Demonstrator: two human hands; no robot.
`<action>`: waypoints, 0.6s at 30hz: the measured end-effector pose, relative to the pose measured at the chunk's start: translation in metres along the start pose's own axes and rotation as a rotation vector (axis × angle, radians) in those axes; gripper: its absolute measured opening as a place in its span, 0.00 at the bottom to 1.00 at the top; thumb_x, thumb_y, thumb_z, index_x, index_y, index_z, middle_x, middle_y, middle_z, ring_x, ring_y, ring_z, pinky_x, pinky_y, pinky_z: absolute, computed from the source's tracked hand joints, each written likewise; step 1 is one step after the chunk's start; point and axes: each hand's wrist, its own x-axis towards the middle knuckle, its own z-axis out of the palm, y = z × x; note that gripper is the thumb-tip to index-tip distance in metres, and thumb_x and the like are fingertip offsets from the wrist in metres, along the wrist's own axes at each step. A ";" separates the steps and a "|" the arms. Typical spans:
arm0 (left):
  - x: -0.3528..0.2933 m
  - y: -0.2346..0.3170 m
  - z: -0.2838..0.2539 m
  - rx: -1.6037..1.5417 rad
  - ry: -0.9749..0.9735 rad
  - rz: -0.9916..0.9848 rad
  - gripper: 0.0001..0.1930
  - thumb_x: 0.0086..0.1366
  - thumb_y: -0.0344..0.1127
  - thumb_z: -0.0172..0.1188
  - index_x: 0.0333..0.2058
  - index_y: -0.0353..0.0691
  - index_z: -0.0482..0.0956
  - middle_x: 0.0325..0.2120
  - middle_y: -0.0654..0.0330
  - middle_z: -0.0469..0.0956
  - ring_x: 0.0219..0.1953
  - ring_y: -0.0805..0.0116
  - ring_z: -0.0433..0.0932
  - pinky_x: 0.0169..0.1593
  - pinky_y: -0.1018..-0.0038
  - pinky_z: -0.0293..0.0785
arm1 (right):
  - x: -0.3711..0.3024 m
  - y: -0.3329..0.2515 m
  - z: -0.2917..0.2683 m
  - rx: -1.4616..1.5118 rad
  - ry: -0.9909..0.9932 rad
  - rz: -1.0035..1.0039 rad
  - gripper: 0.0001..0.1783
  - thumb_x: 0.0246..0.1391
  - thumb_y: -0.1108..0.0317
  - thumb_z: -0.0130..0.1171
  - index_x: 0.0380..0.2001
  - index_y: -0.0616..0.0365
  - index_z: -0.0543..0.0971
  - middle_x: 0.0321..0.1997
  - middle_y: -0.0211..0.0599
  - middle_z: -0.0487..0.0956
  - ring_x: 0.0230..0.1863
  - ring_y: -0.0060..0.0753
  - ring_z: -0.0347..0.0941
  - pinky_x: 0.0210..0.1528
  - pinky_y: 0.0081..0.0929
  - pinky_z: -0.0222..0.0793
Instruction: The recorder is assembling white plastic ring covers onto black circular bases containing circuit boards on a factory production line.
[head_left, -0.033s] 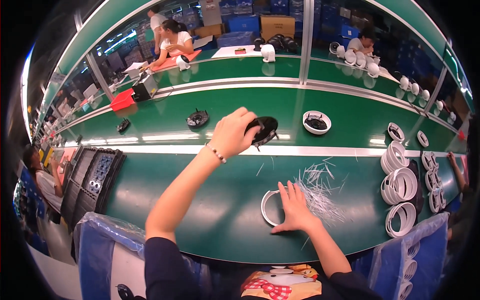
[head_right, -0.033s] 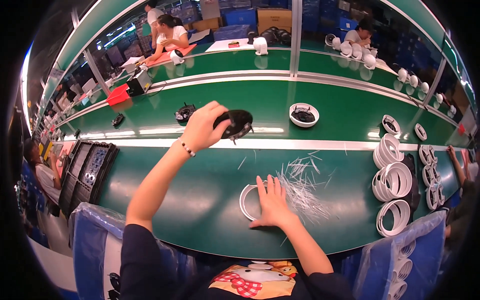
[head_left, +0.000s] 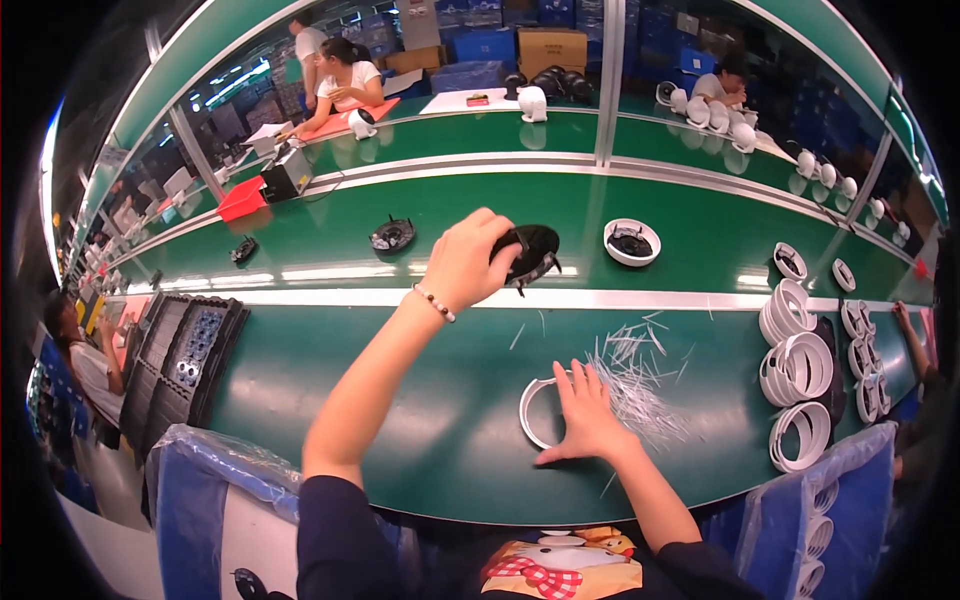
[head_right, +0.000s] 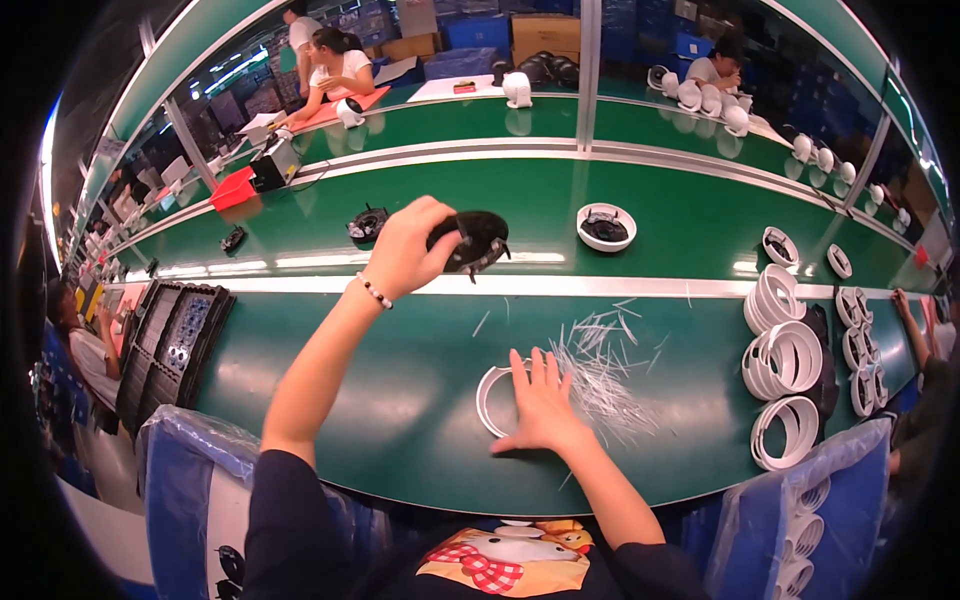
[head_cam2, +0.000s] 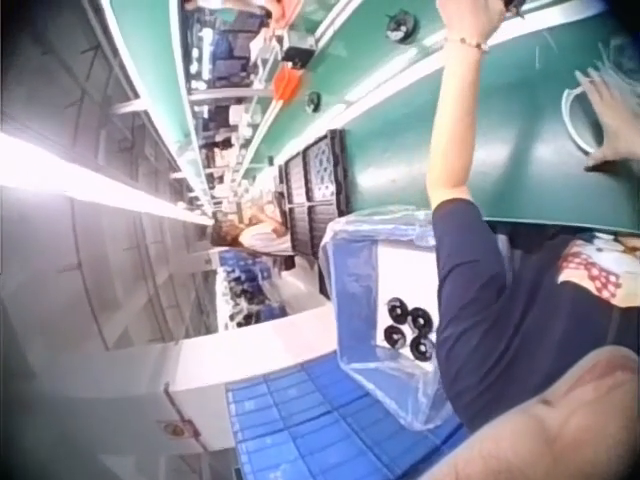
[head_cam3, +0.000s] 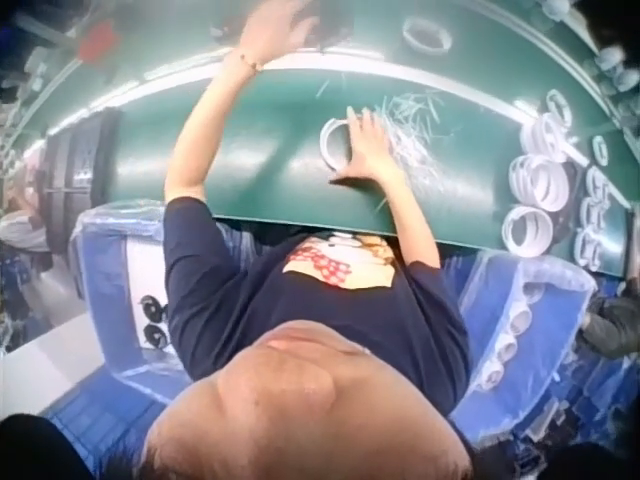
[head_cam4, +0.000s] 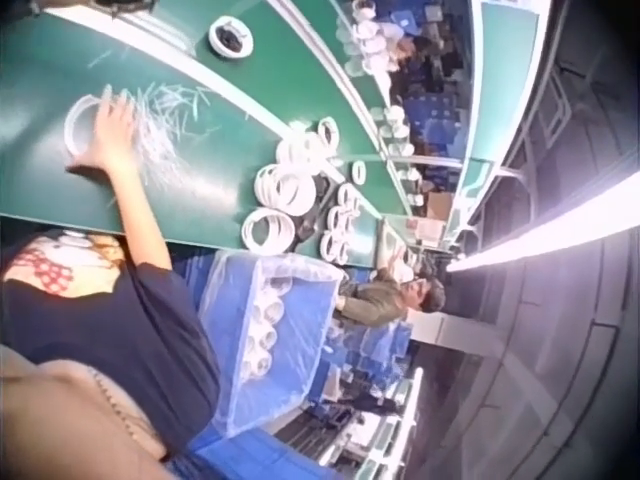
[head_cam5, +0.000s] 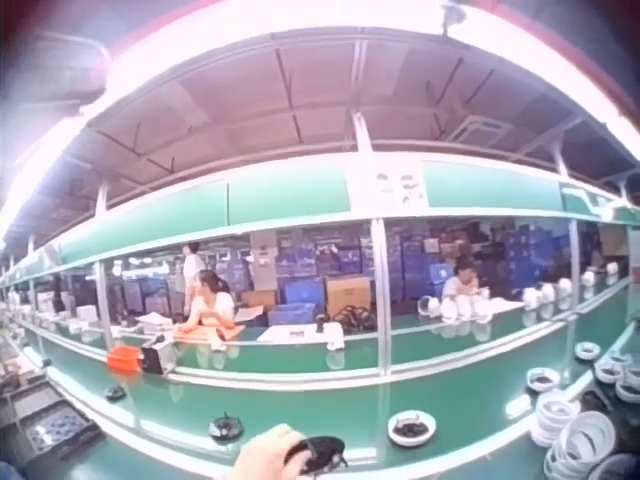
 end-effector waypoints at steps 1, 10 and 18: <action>0.001 -0.003 0.008 -0.055 0.073 -0.023 0.08 0.47 0.31 0.56 0.28 0.36 0.73 0.25 0.53 0.72 0.28 0.53 0.71 0.32 0.66 0.69 | 0.001 -0.003 0.000 0.008 -0.007 0.034 0.68 0.16 0.50 0.71 0.58 0.60 0.41 0.59 0.61 0.45 0.60 0.60 0.41 0.57 0.57 0.39; -0.117 0.027 0.093 -1.214 0.474 -0.871 0.12 0.60 0.29 0.48 0.41 0.31 0.64 0.37 0.59 0.71 0.39 0.75 0.69 0.43 0.79 0.67 | 0.013 0.029 -0.006 0.866 0.751 -0.008 0.61 0.20 0.55 0.72 0.55 0.67 0.46 0.54 0.53 0.55 0.56 0.47 0.53 0.56 0.36 0.50; -0.140 0.047 0.102 -1.540 0.208 -0.913 0.18 0.62 0.32 0.41 0.50 0.35 0.56 0.44 0.55 0.67 0.45 0.65 0.70 0.47 0.69 0.68 | 0.012 0.013 -0.001 0.555 0.564 -0.027 0.65 0.19 0.54 0.72 0.58 0.63 0.43 0.57 0.54 0.51 0.59 0.49 0.49 0.58 0.38 0.47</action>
